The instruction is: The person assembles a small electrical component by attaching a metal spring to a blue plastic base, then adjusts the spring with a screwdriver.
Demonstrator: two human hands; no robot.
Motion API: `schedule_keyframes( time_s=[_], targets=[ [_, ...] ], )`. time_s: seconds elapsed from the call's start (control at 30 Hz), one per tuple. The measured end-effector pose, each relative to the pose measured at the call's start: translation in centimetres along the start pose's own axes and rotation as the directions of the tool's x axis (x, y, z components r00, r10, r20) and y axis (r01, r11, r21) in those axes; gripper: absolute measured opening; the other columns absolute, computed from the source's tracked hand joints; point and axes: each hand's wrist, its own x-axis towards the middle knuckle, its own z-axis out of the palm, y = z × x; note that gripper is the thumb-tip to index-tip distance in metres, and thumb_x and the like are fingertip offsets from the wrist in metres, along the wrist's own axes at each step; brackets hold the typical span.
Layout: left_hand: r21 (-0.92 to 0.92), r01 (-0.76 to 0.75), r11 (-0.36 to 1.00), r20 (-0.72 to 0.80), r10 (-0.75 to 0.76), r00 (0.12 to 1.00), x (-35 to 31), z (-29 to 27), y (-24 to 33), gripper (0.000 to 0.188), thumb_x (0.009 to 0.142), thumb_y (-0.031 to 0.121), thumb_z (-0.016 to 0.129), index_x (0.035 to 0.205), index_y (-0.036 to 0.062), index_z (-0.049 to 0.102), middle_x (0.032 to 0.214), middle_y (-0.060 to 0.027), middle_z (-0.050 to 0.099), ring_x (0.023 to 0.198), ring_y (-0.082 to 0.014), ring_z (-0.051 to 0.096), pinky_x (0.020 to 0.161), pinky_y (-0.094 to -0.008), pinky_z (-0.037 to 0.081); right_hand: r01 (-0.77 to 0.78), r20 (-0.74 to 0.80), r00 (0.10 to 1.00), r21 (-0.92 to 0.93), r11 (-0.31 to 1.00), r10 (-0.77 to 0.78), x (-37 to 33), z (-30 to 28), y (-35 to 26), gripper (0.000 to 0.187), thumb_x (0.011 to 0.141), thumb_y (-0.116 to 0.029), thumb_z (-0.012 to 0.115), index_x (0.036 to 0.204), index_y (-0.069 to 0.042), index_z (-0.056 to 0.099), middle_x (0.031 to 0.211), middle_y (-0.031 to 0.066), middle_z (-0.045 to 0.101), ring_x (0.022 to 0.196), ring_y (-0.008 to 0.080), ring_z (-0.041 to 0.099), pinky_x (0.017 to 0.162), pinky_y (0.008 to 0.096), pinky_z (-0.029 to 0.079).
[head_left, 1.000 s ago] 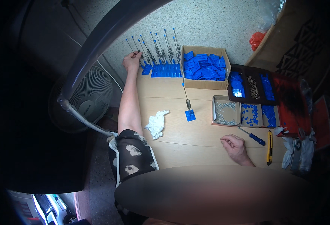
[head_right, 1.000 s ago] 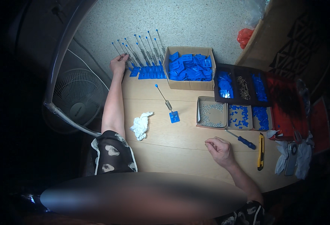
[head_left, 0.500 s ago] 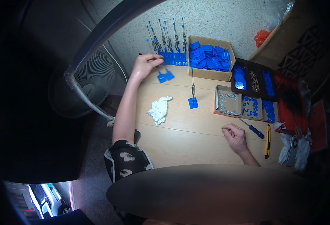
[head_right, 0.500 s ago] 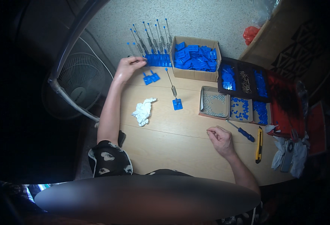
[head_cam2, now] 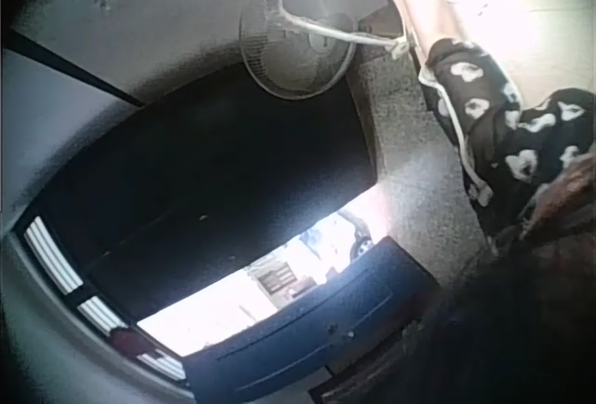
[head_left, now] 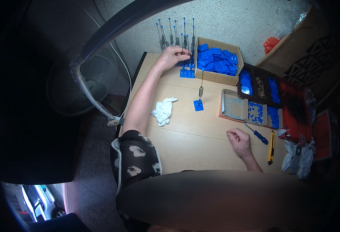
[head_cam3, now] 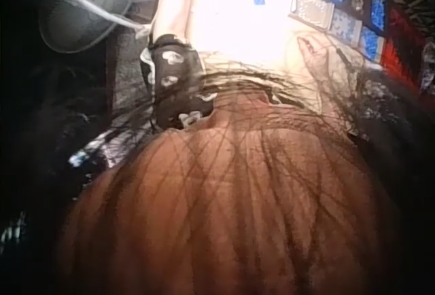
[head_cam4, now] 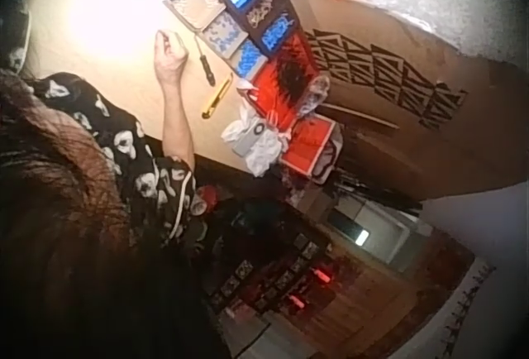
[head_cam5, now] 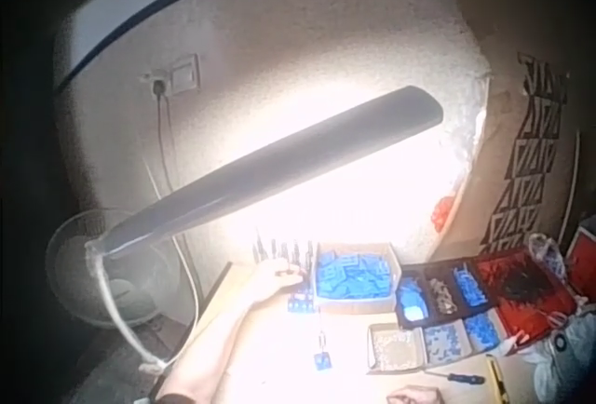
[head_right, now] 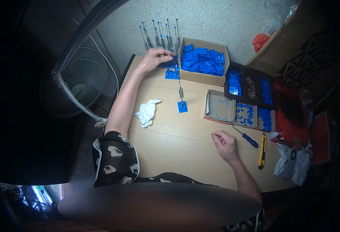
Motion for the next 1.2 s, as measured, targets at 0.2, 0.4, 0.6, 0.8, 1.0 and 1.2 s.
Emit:
schedule_keyframes(
  time_s=[0.2, 0.4, 0.6, 0.8, 1.0, 1.2],
  targets=[
    [0.006, -0.053, 0.999, -0.011, 0.053, 0.999, 0.8, -0.7, -0.8, 0.023, 0.09, 0.017, 0.081, 0.111, 0.0094, 0.08, 0.084, 0.0029, 0.062, 0.074, -0.0058, 0.052, 0.071, -0.0239, 0.046, 0.005, -0.008, 1.0, 0.005, 1.0, -0.005, 0.5, -0.4, -0.1, 0.007, 0.095, -0.002, 0.069, 0.098, 0.005, 0.07, 0.081, 0.0022, 0.065, 0.065, 0.0054, 0.054, 0.057, 0.0224, 0.044],
    [0.045, -0.049, 0.998, 0.024, 0.048, 0.999, 1.3, -0.1, -0.2, 0.024, 0.092, 0.018, 0.078, 0.114, 0.0096, 0.079, 0.089, 0.0059, 0.062, 0.075, -0.0043, 0.049, 0.073, -0.0222, 0.044, 0.004, 0.002, 1.0, -0.025, 1.0, -0.004, 0.4, -1.7, 0.2, 0.007, 0.095, -0.002, 0.07, 0.098, 0.004, 0.071, 0.081, 0.0024, 0.066, 0.065, 0.0054, 0.054, 0.057, 0.0227, 0.044],
    [-0.023, -0.067, 0.997, 0.06, 0.069, 0.996, 1.9, 1.3, 1.2, 0.044, 0.086, 0.014, 0.082, 0.129, 0.0088, 0.072, 0.096, -0.0008, 0.066, 0.081, -0.0083, 0.057, 0.08, -0.0248, 0.052, -0.016, -0.002, 1.0, -0.01, 1.0, 0.016, -0.1, -3.1, 0.3, 0.007, 0.095, -0.002, 0.07, 0.098, 0.004, 0.071, 0.081, 0.0028, 0.066, 0.066, 0.0055, 0.055, 0.058, 0.0227, 0.045],
    [0.176, 0.064, 0.982, -0.18, -0.032, 0.983, -2.1, 4.9, -1.2, 0.053, 0.073, 0.018, 0.092, 0.117, -0.0008, 0.069, 0.098, -0.0086, 0.069, 0.083, -0.0148, 0.064, 0.08, -0.0314, 0.056, -0.003, -0.001, 1.0, -0.009, 1.0, 0.003, -0.3, -4.2, 0.3, 0.007, 0.094, -0.003, 0.071, 0.098, 0.004, 0.071, 0.081, 0.0034, 0.066, 0.067, 0.0058, 0.056, 0.058, 0.0226, 0.046],
    [0.328, 0.131, 0.935, -0.201, -0.066, 0.977, -3.7, 8.4, -3.8, 0.037, 0.073, 0.017, 0.091, 0.097, -0.0004, 0.069, 0.093, -0.0138, 0.071, 0.081, -0.0248, 0.068, 0.077, -0.0375, 0.057, -0.003, -0.005, 1.0, -0.007, 1.0, 0.003, -0.8, -5.0, 1.2, 0.007, 0.094, -0.003, 0.071, 0.098, 0.003, 0.071, 0.081, 0.004, 0.066, 0.067, 0.0063, 0.056, 0.059, 0.0231, 0.046],
    [0.357, 0.073, 0.931, -0.247, 0.019, 0.969, -3.3, 9.0, -4.9, 0.027, 0.077, 0.012, 0.087, 0.094, 0.0, 0.07, 0.089, -0.0119, 0.071, 0.077, -0.0219, 0.068, 0.075, -0.0361, 0.057, -0.019, 0.002, 1.0, -0.017, 1.0, 0.019, -1.4, -5.1, 0.8, 0.009, 0.095, -0.005, 0.071, 0.098, 0.003, 0.071, 0.082, 0.0042, 0.067, 0.067, 0.0067, 0.056, 0.059, 0.0237, 0.046]
  ],
)
